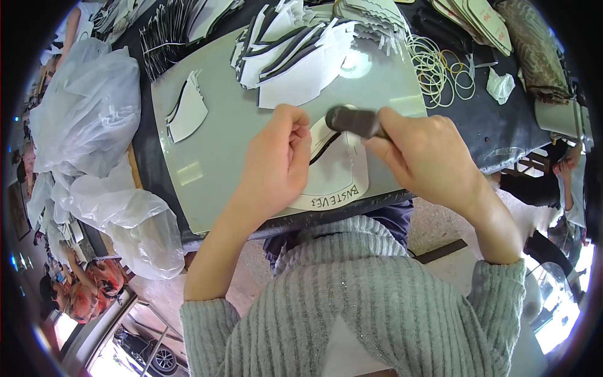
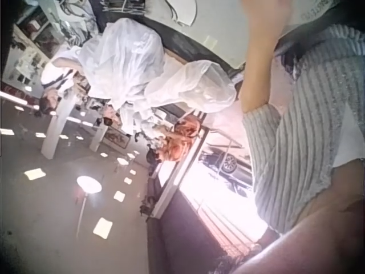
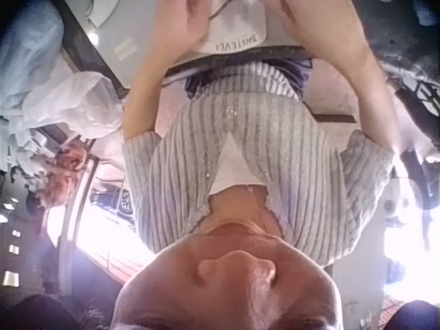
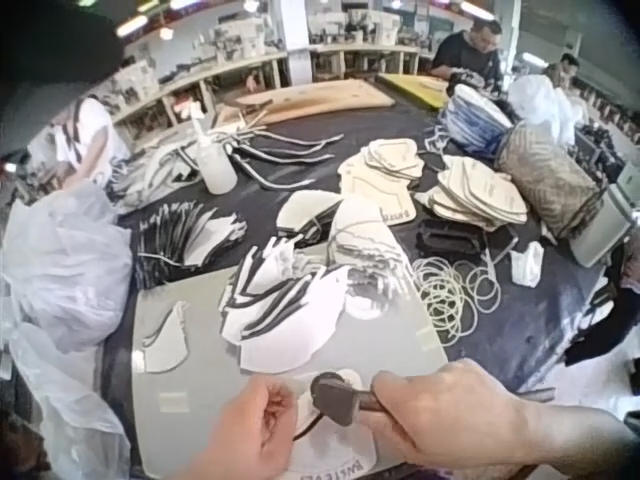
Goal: Use a hammer to flatten or secure shoe upper components on a workbench.
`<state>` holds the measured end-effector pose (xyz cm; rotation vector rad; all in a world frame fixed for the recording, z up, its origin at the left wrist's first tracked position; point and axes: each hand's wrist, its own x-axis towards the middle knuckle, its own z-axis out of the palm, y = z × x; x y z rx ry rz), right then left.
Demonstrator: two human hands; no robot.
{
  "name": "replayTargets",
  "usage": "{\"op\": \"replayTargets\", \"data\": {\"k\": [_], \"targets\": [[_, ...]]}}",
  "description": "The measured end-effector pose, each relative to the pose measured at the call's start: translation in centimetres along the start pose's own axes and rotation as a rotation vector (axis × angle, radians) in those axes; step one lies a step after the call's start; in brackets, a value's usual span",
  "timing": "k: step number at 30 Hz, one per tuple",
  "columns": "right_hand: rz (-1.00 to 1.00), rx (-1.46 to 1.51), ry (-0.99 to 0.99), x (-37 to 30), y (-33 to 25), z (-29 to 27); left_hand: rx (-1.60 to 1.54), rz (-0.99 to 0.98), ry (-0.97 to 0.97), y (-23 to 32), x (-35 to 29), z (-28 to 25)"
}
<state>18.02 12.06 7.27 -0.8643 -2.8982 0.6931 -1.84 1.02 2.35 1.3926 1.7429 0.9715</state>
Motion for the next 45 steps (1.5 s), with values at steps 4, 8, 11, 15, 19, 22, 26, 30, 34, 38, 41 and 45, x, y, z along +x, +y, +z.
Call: {"op": "replayTargets", "data": {"k": [4, 8, 11, 15, 19, 22, 26, 30, 34, 38, 41, 45], "targets": [[0.003, -0.040, -0.056, -0.6, 0.2, 1.1, -0.028, 0.080, 0.050, 0.0, -0.5, 0.1], [0.061, -0.003, -0.057, -0.7, 0.6, 0.8, 0.065, 0.100, 0.051, 0.7, -0.2, -0.3], [0.099, 0.124, -0.038, -1.1, 1.2, 0.9, 0.113, -0.012, 0.022, 0.4, -1.3, -0.4], [0.222, 0.375, 0.092, -3.1, 2.9, 2.2, 0.556, 0.349, 0.142, -1.3, -4.7, 0.7], [0.460, 0.745, 0.209, -5.1, 3.8, 3.3, 0.672, 0.528, 0.212, -2.6, -5.5, 1.4], [0.500, 0.860, 0.168, -4.7, 4.1, 3.5, 0.652, 0.537, 0.212, -2.8, -5.5, 1.2], [0.572, 0.941, 0.153, -4.3, 3.7, 3.1, 0.614, 0.539, 0.187, -3.2, -5.6, 1.0], [0.624, 0.931, 0.162, -4.0, 3.3, 3.2, 0.494, 0.545, 0.177, -3.2, -4.9, 0.7], [0.614, 0.989, 0.192, -3.0, 3.2, 3.9, 0.272, 0.326, 0.138, -0.2, -2.5, 1.6], [0.532, 1.257, 0.089, -0.5, 0.9, 3.8, 0.600, 0.301, -0.043, 1.9, -0.8, 2.9], [0.482, 1.178, 0.088, 0.6, 0.8, 4.0, 0.539, 0.173, -0.162, 2.4, 0.1, 2.4], [0.481, 1.175, 0.047, 0.9, 0.1, 4.5, 0.519, 0.037, -0.290, 3.2, -0.3, 0.9]]}}
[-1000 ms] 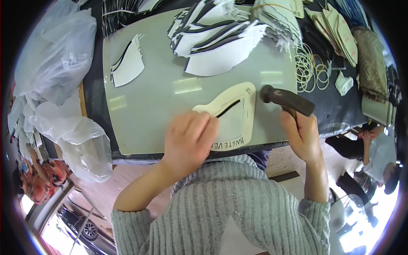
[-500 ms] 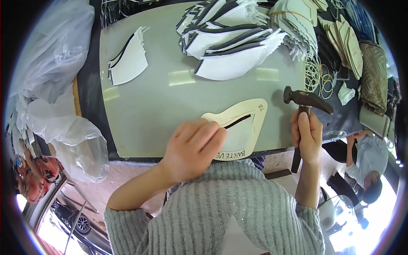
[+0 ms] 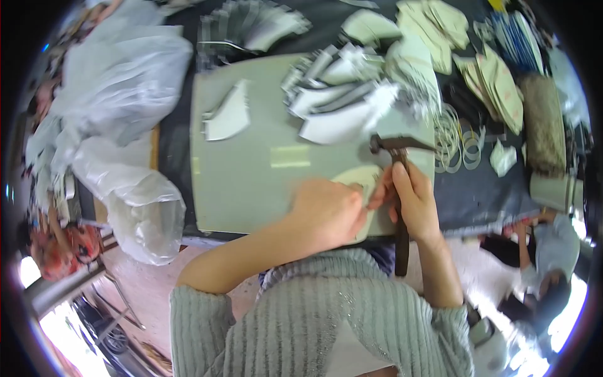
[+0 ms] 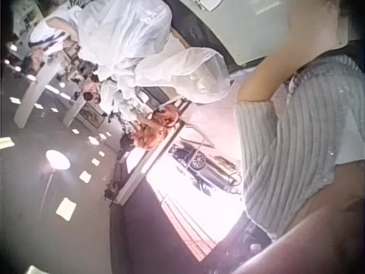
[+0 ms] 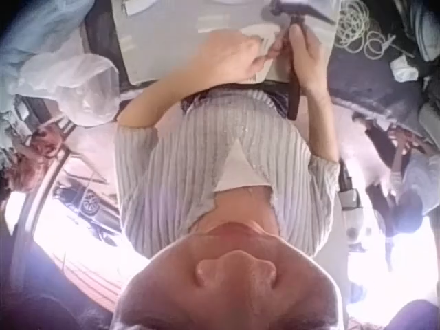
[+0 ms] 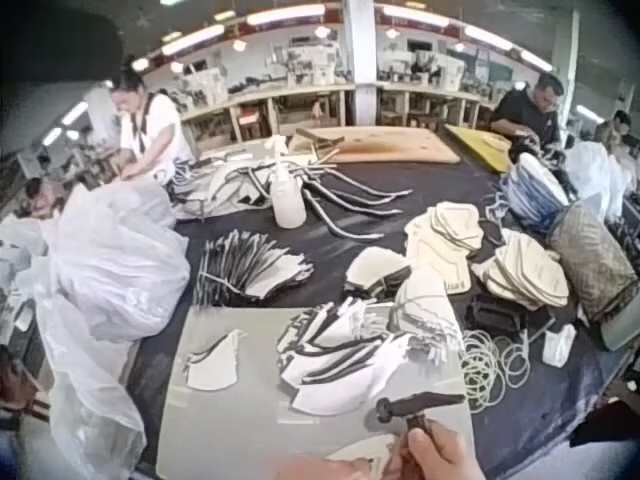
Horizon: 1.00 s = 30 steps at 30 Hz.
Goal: Use a hammer to flatten or secure shoe upper components on a workbench.
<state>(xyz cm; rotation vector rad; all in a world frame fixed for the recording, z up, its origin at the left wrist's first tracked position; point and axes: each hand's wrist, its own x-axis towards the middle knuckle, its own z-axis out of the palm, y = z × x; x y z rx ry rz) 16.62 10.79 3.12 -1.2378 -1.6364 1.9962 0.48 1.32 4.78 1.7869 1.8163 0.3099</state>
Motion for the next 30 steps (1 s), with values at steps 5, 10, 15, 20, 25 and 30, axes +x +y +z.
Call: {"op": "replayTargets", "data": {"k": [5, 10, 15, 20, 25, 30], "targets": [[-0.062, 0.016, 0.033, 0.4, 1.4, -0.3, 0.003, 0.036, -0.079, 0.1, 1.6, 0.4], [-0.071, 0.009, 0.060, -0.4, -0.1, 0.3, -0.310, -0.032, 0.082, -2.5, -0.2, -0.1], [-0.008, -0.008, 0.123, 0.1, 0.5, 0.5, -0.161, -0.114, 0.072, -1.2, -0.1, 0.7], [-0.136, -0.009, 0.093, -0.3, 1.9, 0.5, -0.033, -0.098, 0.074, -0.4, 0.2, 1.9], [-0.111, 0.051, 0.116, -1.0, 1.7, 0.8, -0.077, -0.090, 0.062, -0.1, 0.0, 1.8], [-0.073, 0.023, 0.113, 0.2, 1.4, 0.5, -0.979, -0.103, 0.055, -3.6, -1.6, -1.7]]}}
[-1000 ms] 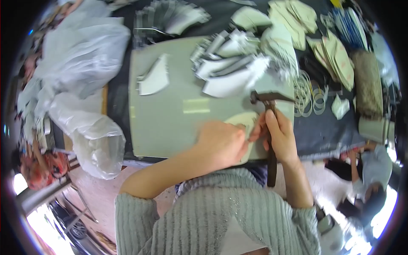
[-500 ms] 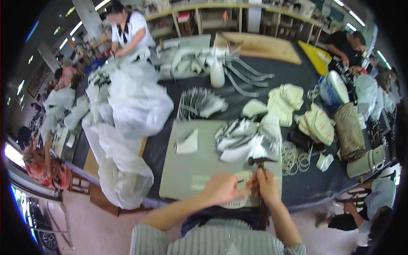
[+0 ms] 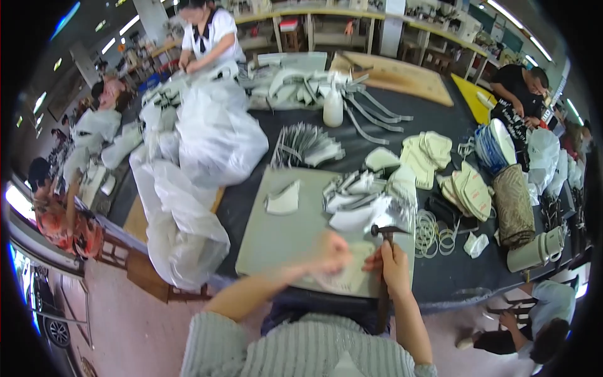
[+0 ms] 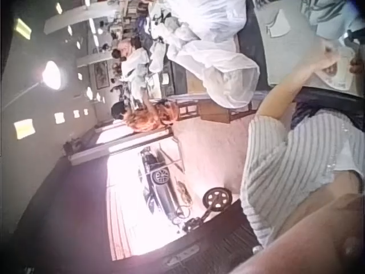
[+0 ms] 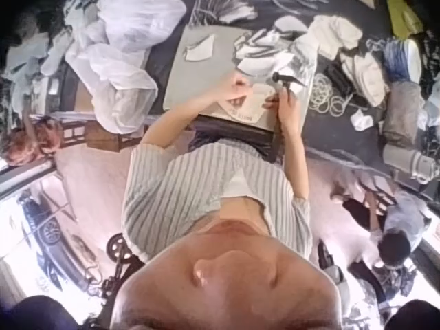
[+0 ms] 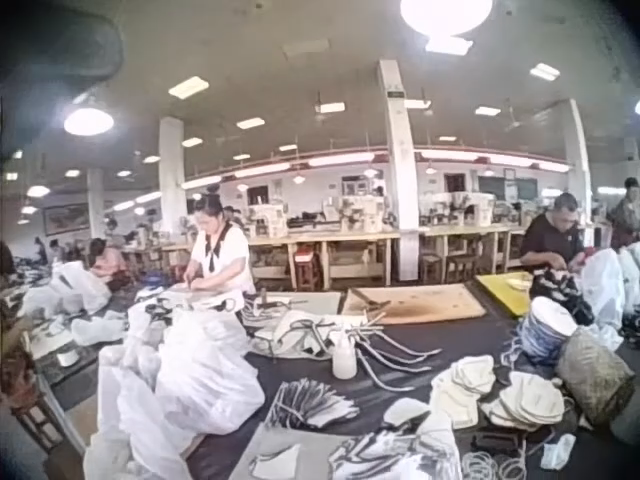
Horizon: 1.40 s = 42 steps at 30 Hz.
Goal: Use a hammer to flatten or secure shoe upper components on a workbench.
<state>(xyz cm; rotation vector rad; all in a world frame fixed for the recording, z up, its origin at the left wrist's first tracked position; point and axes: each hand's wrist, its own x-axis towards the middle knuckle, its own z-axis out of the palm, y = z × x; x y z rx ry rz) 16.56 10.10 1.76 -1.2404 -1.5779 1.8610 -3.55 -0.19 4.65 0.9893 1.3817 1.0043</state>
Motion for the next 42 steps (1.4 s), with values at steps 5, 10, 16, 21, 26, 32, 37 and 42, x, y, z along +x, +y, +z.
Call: {"op": "replayTargets", "data": {"k": [5, 10, 16, 21, 26, 32, 37, 42], "targets": [[-0.036, -0.003, 0.029, 0.1, -0.9, 0.4, 0.450, 0.086, 0.766, 7.0, -5.0, -11.2], [0.002, 0.012, -0.020, 0.6, -0.8, 0.3, 1.168, -0.075, 0.737, 4.0, 0.7, -13.5], [0.065, 0.129, 0.019, -0.1, -0.8, -0.5, 0.823, 0.172, 0.729, 0.8, 3.5, -7.6], [0.046, 0.106, -0.022, 0.6, -1.4, -0.8, 0.788, 0.608, 0.513, 0.4, 5.0, -1.3], [0.042, 0.147, -0.004, 0.6, -1.1, -0.4, 1.082, 0.678, 0.573, -1.2, 5.6, -0.6], [-0.026, 0.113, 0.042, 0.3, -0.5, -0.3, 0.980, 0.719, 0.526, -2.2, 5.7, 0.4], [-0.014, 0.108, 0.048, 0.5, -0.6, -0.1, 0.832, 0.640, 0.635, -2.3, 5.9, 1.0], [-0.022, 0.113, 0.035, 0.6, -0.2, -0.4, 0.890, 0.651, 0.657, -2.1, 6.1, 1.3]]}}
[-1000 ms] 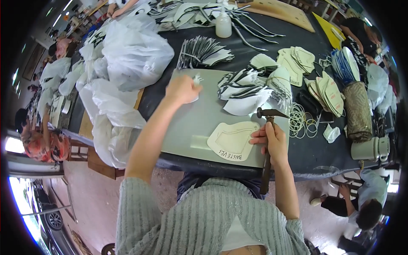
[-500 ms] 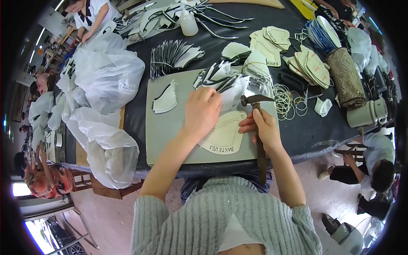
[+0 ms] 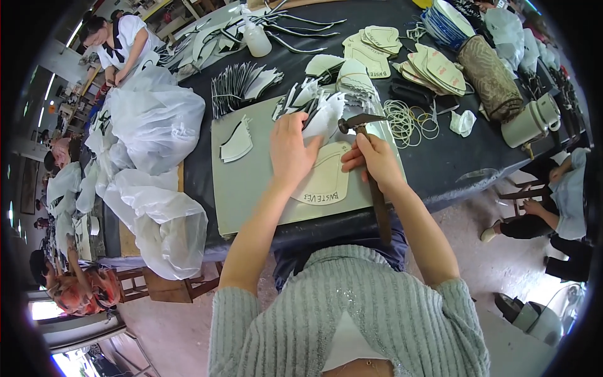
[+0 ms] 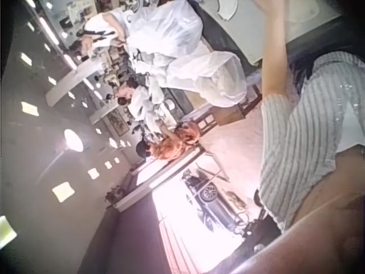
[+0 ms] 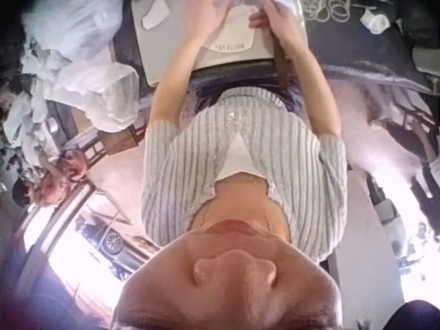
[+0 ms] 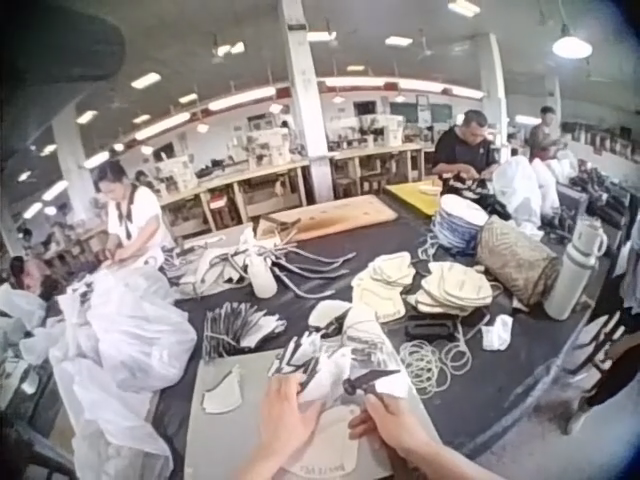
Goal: Use a hammer to flatten or secure shoe upper components on a workbench.
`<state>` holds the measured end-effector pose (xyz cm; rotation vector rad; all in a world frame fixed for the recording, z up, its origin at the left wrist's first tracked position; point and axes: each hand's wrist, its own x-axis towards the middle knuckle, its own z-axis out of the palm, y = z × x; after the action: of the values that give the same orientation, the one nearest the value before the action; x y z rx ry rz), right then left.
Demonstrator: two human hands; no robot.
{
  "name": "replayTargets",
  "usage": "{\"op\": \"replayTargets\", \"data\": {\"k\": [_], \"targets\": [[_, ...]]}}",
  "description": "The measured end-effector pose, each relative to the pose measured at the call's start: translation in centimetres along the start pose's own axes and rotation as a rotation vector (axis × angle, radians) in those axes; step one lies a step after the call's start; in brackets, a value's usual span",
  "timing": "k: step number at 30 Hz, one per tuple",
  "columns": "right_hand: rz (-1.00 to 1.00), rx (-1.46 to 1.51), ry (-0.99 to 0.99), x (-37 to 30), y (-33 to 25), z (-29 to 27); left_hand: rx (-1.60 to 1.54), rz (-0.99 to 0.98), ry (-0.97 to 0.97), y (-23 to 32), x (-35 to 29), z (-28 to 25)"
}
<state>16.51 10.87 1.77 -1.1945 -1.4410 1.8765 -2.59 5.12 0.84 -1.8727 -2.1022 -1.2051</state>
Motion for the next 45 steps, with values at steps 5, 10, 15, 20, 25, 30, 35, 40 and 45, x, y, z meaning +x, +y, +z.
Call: {"op": "replayTargets", "data": {"k": [5, 10, 15, 20, 25, 30, 35, 40, 45], "targets": [[-0.011, 0.007, 0.002, 0.2, 0.1, 0.1, 0.222, 0.262, 0.008, 0.3, -1.0, 0.2], [-0.043, -0.001, 0.006, 0.1, 0.2, -0.1, 0.411, 0.431, 0.164, 0.1, -1.0, -0.1], [-0.048, 0.012, 0.007, 0.1, 0.1, 0.3, 0.420, 0.536, 0.207, -0.8, -0.3, -0.5], [-0.037, 0.033, 0.024, 0.3, 0.4, -0.2, -0.119, 0.161, 0.097, 1.0, 0.2, -2.9], [-0.063, -0.007, 0.052, 0.1, 0.3, 0.4, -0.240, -0.082, -0.151, -3.8, 1.0, -5.7], [-0.043, 0.065, 0.041, -0.1, 0.5, -0.6, -1.327, -0.583, -0.269, -0.7, 1.6, -7.6], [0.056, 0.143, 0.033, -2.1, -0.4, -1.6, -0.823, -0.405, -0.620, -1.7, -3.5, -4.4], [0.136, 0.079, -0.081, -2.3, 0.1, -2.4, -0.623, -0.452, -0.458, 1.5, -6.9, -3.9], [0.144, -0.074, -0.117, -0.9, -0.8, -2.0, -0.836, -0.526, -0.455, 1.9, -2.9, -6.0]]}}
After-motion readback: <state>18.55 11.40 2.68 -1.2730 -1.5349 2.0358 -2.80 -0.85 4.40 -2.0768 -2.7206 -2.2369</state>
